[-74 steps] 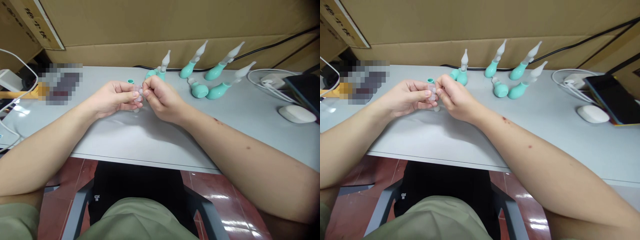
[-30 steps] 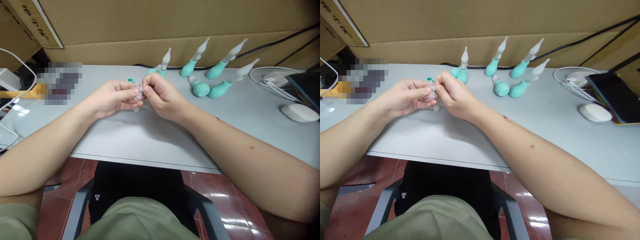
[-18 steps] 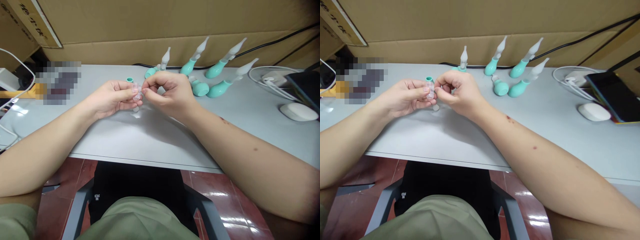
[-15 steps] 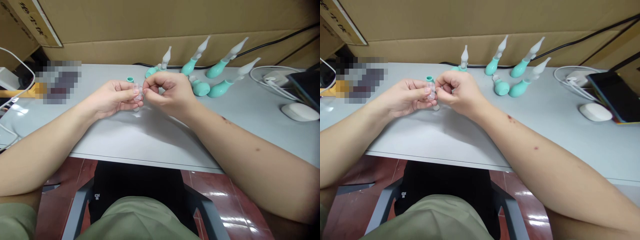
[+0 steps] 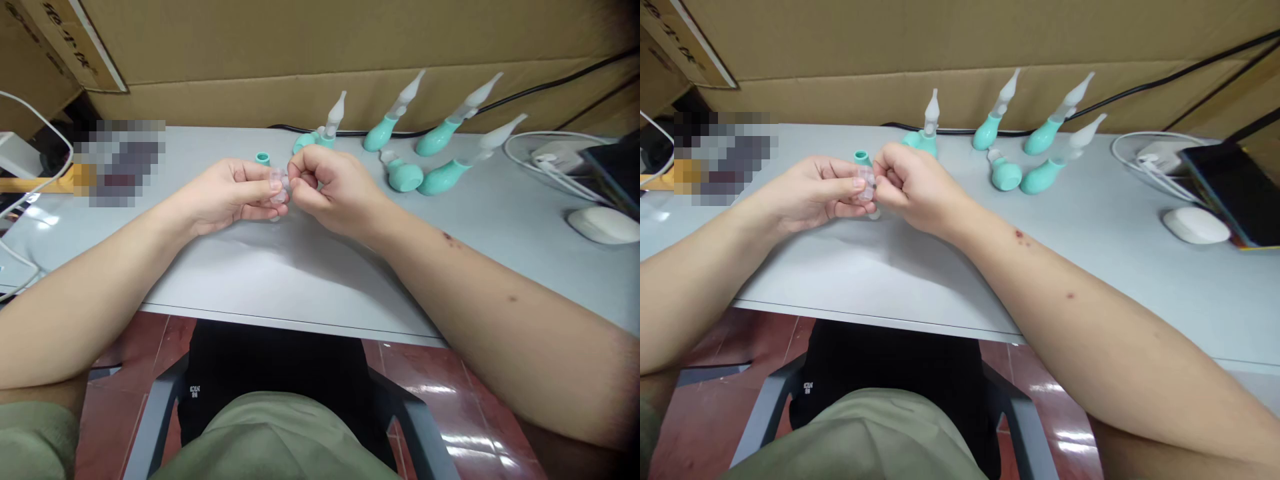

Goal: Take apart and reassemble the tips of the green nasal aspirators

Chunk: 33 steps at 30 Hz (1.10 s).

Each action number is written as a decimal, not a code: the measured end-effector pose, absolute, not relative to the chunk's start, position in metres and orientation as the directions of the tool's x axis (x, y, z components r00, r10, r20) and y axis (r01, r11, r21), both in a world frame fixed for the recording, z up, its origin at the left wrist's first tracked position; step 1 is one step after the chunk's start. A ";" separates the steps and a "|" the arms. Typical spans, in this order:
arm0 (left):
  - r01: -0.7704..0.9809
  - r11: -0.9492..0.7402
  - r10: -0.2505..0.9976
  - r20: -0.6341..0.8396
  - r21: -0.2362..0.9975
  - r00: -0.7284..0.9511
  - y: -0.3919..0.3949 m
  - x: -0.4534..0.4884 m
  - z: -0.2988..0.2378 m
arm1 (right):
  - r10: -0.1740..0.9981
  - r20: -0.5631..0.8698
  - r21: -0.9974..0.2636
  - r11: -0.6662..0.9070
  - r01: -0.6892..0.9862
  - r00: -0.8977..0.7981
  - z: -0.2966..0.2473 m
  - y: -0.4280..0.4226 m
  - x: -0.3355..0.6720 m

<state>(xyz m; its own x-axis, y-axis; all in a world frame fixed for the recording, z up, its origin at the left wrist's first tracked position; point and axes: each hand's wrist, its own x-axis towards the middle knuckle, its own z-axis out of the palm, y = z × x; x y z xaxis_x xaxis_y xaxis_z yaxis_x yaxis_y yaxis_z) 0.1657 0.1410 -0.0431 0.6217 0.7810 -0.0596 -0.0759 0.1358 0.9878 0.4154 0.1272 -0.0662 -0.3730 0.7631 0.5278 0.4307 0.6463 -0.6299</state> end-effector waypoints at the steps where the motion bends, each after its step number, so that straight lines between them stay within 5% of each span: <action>1: -0.067 0.142 0.781 -0.070 0.988 0.621 0.141 0.166 -0.043 | 0.768 0.519 -0.642 0.640 0.422 -0.375 -0.066 0.126 0.416; 10: -0.038 0.119 0.795 -0.072 0.992 0.602 0.144 0.165 -0.042 | 0.835 0.418 -0.840 0.505 0.197 -0.359 -0.076 0.128 0.416; 20: -0.030 0.093 0.791 -0.055 0.995 0.609 0.146 0.164 -0.042 | 0.808 0.541 -0.817 0.571 0.084 -0.235 -0.073 0.124 0.412; 33: -0.022 0.069 0.773 -0.040 0.997 0.633 0.147 0.161 -0.042 | 0.797 0.402 -0.879 0.473 0.051 -0.451 -0.072 0.125 0.421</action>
<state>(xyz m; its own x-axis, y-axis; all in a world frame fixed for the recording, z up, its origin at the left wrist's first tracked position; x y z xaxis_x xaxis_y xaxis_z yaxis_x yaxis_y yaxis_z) 0.1609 0.1468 -0.0423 0.6329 0.7732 -0.0398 -0.0218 0.0693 0.9974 0.4208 0.1248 -0.0716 -0.4511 0.7966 0.4024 0.0509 0.4732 -0.8795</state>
